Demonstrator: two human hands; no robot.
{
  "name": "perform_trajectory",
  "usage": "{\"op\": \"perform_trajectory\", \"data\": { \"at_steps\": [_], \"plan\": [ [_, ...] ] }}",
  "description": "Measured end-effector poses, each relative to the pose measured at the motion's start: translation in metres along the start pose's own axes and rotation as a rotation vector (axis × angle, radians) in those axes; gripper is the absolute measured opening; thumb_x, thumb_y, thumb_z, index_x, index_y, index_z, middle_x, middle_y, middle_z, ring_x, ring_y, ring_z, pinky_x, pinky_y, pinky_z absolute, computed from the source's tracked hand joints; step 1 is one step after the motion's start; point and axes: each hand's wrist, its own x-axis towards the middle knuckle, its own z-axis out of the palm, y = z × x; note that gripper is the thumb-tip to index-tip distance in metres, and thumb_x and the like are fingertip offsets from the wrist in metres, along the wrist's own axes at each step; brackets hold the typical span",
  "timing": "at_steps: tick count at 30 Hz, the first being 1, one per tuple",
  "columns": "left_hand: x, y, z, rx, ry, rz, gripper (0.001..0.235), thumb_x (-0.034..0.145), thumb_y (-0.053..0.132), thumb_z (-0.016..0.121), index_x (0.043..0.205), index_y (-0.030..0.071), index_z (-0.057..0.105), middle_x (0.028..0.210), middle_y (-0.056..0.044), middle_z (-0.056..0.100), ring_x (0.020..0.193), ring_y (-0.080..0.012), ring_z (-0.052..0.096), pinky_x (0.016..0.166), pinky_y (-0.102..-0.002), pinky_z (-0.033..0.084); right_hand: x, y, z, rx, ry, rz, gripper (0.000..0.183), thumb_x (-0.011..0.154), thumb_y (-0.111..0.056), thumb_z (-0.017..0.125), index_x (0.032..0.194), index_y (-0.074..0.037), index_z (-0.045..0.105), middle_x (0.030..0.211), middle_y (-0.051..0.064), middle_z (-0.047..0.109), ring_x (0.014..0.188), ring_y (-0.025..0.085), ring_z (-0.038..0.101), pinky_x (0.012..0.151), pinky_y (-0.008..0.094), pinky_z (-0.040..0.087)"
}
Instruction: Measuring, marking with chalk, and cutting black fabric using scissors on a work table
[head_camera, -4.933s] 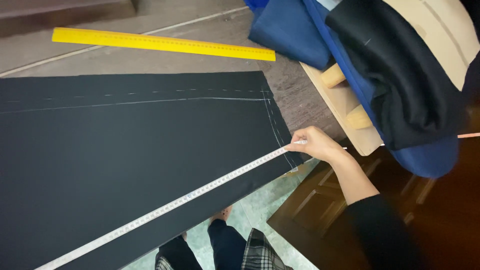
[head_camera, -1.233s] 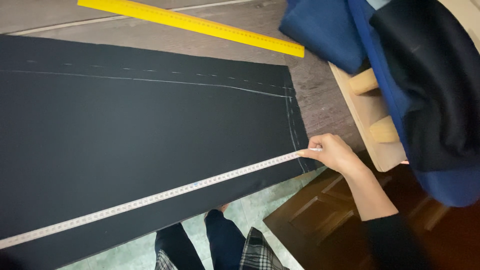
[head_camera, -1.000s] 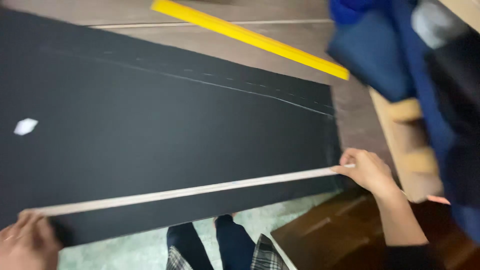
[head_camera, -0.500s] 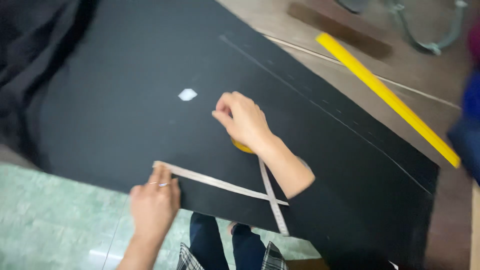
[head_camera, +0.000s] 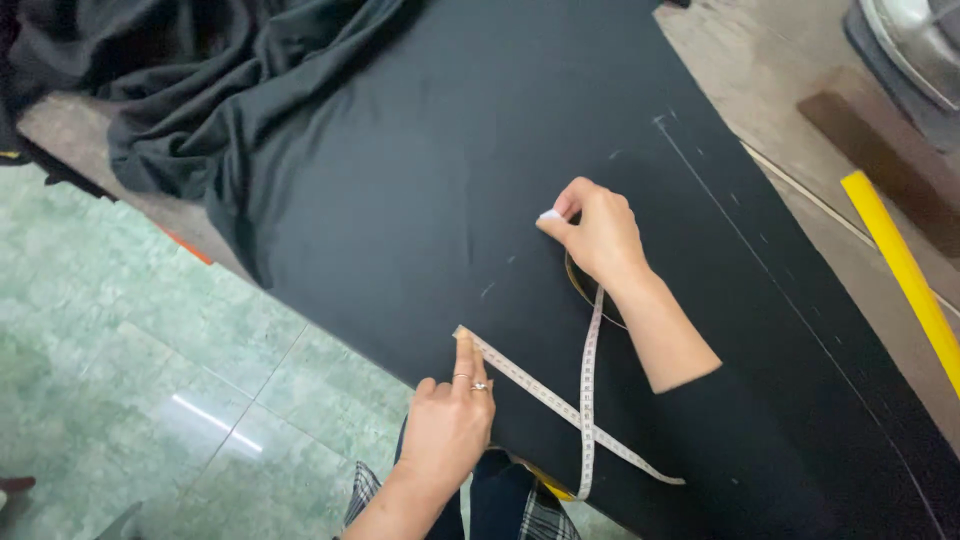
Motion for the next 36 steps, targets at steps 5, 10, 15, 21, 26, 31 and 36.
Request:
{"op": "perform_trajectory", "data": {
  "at_steps": [5,10,15,21,26,31,36],
  "plan": [
    [-0.006,0.002,0.007,-0.010,-0.034,-0.024,0.050,0.079,0.011,0.047,0.126,-0.006,0.057,0.137,-0.027,0.049,0.035,-0.0106,0.038,0.047,-0.027,0.034,-0.022,-0.031,0.017,-0.077,-0.191,-0.492,0.008,0.080,-0.027,0.070,0.082,-0.019,0.071,0.086,-0.003,0.069,0.078,0.018,0.065,0.070,0.033,0.046],
    [-0.009,0.003,0.009,-0.033,-0.089,0.006,0.057,0.072,0.009,0.053,0.127,-0.005,0.057,0.135,-0.029,0.050,0.033,-0.0108,0.037,0.046,-0.027,0.032,-0.034,-0.040,0.047,-0.280,-0.418,-0.973,0.015,0.088,-0.004,0.058,0.090,-0.015,0.069,0.082,-0.003,0.056,0.050,0.025,0.050,0.044,0.037,0.040],
    [-0.011,0.004,0.013,-0.080,-0.079,-0.007,0.055,0.073,0.007,0.052,0.127,-0.005,0.057,0.137,-0.031,0.047,0.035,-0.0142,0.041,0.047,-0.030,0.035,-0.033,-0.045,0.062,-0.490,-0.456,-1.097,0.025,0.066,0.006,0.061,0.073,-0.017,0.057,0.070,-0.004,0.047,0.041,0.025,0.040,0.036,0.037,0.034],
    [-0.012,0.005,0.017,-0.219,-0.048,-0.015,0.010,0.061,0.002,0.056,0.062,0.010,0.063,0.135,-0.034,0.049,0.033,-0.0185,0.039,0.043,-0.034,0.034,-0.036,-0.054,0.064,-0.576,-0.532,-1.137,0.022,0.056,0.001,0.067,0.061,-0.015,0.054,0.070,0.000,0.045,0.038,0.031,0.042,0.035,0.041,0.033],
    [-0.014,0.007,0.021,-0.178,-0.053,-0.004,0.013,0.060,0.002,0.055,0.063,0.012,0.063,0.132,-0.034,0.052,0.035,-0.0178,0.038,0.044,-0.033,0.033,-0.040,-0.053,0.069,-0.565,-0.507,-1.142,0.031,0.049,0.008,0.062,0.054,-0.014,0.041,0.066,-0.001,0.036,0.038,0.025,0.027,0.034,0.037,0.025],
    [-0.010,0.004,0.016,-0.038,-0.103,0.007,0.061,0.072,0.008,0.050,0.131,-0.007,0.052,0.138,-0.029,0.047,0.037,-0.0126,0.047,0.047,-0.029,0.036,-0.037,-0.052,0.040,-0.738,-0.459,-0.936,0.017,0.067,-0.007,0.069,0.073,-0.020,0.061,0.075,0.000,0.052,0.064,0.033,0.067,0.044,0.049,0.046],
    [-0.009,-0.003,0.023,-0.015,-0.003,0.061,0.056,0.068,0.004,0.051,0.123,-0.006,0.059,0.133,-0.030,0.052,0.037,-0.0142,0.045,0.048,-0.031,0.036,-0.065,0.000,-0.037,-0.492,-0.278,-0.548,0.021,0.083,-0.035,0.069,0.098,-0.022,0.064,0.096,-0.005,0.056,0.071,0.024,0.064,0.054,0.041,0.047]
  ]
}}
